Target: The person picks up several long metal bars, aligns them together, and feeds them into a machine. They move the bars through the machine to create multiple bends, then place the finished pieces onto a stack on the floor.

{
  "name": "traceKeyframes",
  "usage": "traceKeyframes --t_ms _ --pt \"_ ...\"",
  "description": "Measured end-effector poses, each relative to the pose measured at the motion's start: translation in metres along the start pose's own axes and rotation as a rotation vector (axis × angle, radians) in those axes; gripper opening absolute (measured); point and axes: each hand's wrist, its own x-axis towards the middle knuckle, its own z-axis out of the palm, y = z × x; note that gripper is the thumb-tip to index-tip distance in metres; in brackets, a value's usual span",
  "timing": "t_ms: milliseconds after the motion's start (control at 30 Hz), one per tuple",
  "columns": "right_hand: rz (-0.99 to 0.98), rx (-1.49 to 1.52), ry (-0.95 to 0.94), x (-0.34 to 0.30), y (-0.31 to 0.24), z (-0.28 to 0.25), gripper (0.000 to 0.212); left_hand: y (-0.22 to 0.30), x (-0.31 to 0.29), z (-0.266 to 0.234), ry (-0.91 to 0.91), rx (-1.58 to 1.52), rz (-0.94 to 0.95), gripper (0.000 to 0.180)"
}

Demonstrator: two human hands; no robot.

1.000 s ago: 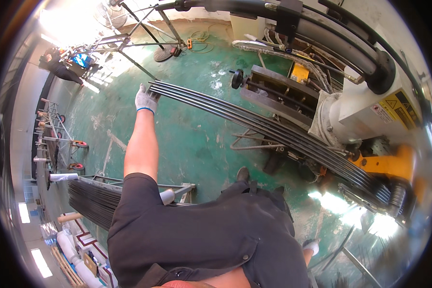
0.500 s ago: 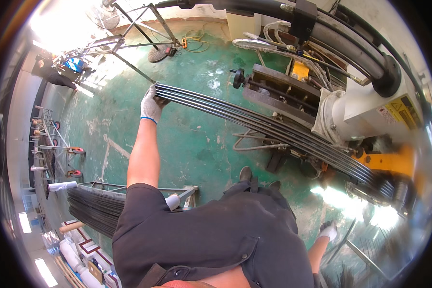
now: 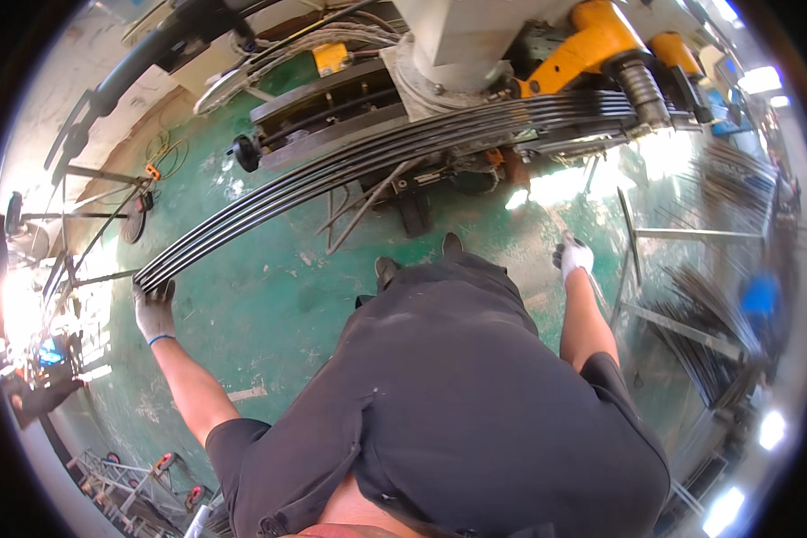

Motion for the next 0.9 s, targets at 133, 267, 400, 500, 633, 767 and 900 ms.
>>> traceKeyframes --t_ms 133,267,400,500,633,767,900 --pt "0.015 -0.04 -0.053 0.005 -0.009 0.013 0.021 0.005 0.002 0.009 0.071 -0.06 0.054 0.051" --pt "0.019 -0.057 -0.133 0.024 -0.028 0.012 0.024 -0.02 -0.014 0.038 0.224 -0.265 0.122 0.061" --pt "0.07 -0.082 -0.123 0.078 -0.024 -0.018 0.023 -0.094 -0.041 0.098 0.284 -0.322 0.018 0.063" --pt "0.155 -0.094 -0.1 0.122 -0.029 -0.041 0.023 -0.186 -0.057 0.145 0.237 -0.395 -0.161 0.059" --pt "0.261 -0.145 -0.077 0.232 -0.031 -0.084 0.028 -0.316 -0.104 0.269 0.177 -0.298 -0.365 0.062" --pt "0.292 -0.454 -0.12 0.319 -0.08 -0.093 0.023 -0.406 -0.199 0.464 0.072 -0.261 -0.533 0.043" --pt "0.089 -0.547 -0.308 0.356 -0.112 -0.097 0.033 -0.453 -0.269 0.576 -0.001 -0.126 -0.709 0.031"
